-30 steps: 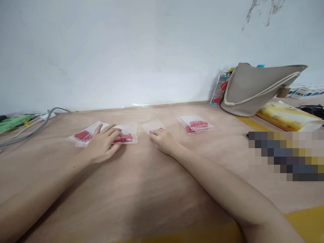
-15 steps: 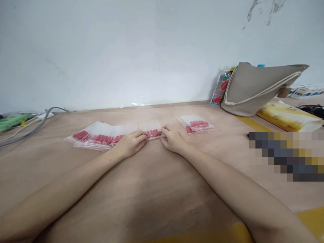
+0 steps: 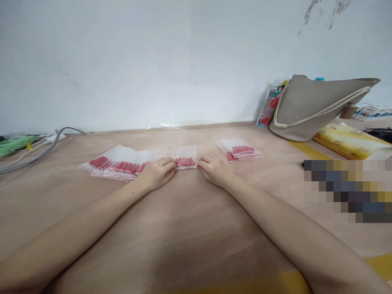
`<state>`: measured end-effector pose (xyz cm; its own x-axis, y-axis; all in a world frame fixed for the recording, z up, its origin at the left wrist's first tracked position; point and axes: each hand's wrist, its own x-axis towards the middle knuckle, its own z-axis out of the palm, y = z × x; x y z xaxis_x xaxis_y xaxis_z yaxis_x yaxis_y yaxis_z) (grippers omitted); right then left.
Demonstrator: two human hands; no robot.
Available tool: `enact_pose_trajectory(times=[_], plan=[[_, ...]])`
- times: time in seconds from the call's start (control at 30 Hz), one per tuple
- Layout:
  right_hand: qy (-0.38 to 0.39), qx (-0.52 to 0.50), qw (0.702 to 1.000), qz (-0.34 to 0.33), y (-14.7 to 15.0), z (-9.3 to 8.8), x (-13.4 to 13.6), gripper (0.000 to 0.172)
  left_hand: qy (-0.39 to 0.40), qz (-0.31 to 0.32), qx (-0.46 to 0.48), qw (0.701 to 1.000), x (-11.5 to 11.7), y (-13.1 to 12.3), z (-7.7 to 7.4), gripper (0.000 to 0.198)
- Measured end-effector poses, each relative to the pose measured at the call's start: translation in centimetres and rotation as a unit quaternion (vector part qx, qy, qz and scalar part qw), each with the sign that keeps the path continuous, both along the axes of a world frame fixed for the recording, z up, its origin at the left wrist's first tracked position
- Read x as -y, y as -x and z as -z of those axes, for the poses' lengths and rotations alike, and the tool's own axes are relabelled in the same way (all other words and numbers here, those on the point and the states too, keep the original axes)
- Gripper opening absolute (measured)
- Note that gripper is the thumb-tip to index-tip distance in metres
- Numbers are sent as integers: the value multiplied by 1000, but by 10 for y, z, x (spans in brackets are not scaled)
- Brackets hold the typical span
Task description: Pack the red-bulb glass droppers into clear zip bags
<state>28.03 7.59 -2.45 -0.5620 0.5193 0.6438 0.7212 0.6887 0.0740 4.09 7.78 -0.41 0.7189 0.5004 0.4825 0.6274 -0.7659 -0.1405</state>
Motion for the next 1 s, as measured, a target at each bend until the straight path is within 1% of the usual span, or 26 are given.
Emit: enact_pose_trajectory(times=[0.2, 0.37, 0.5, 0.67, 0.77, 1.0], plan=[[-25, 64, 998, 16, 5, -9, 3, 20, -37, 31, 15, 999, -5, -18, 7, 16], [-27, 63, 997, 16, 9, -9, 5, 22, -69, 55, 11, 996, -11, -37, 12, 18], [-27, 63, 997, 31, 12, -10, 7, 23, -98, 61, -1, 993, -13, -45, 12, 21], [-30, 67, 997, 27, 13, -11, 8, 24, -127, 71, -23, 989, -13, -45, 8, 25], [-51, 73, 996, 17, 10, -11, 7, 24, -144, 69, -25, 987, -12, -42, 6, 26], [-96, 43, 994, 9, 0, -12, 7, 19, -172, 66, -15, 983, -9, -21, 1, 24]])
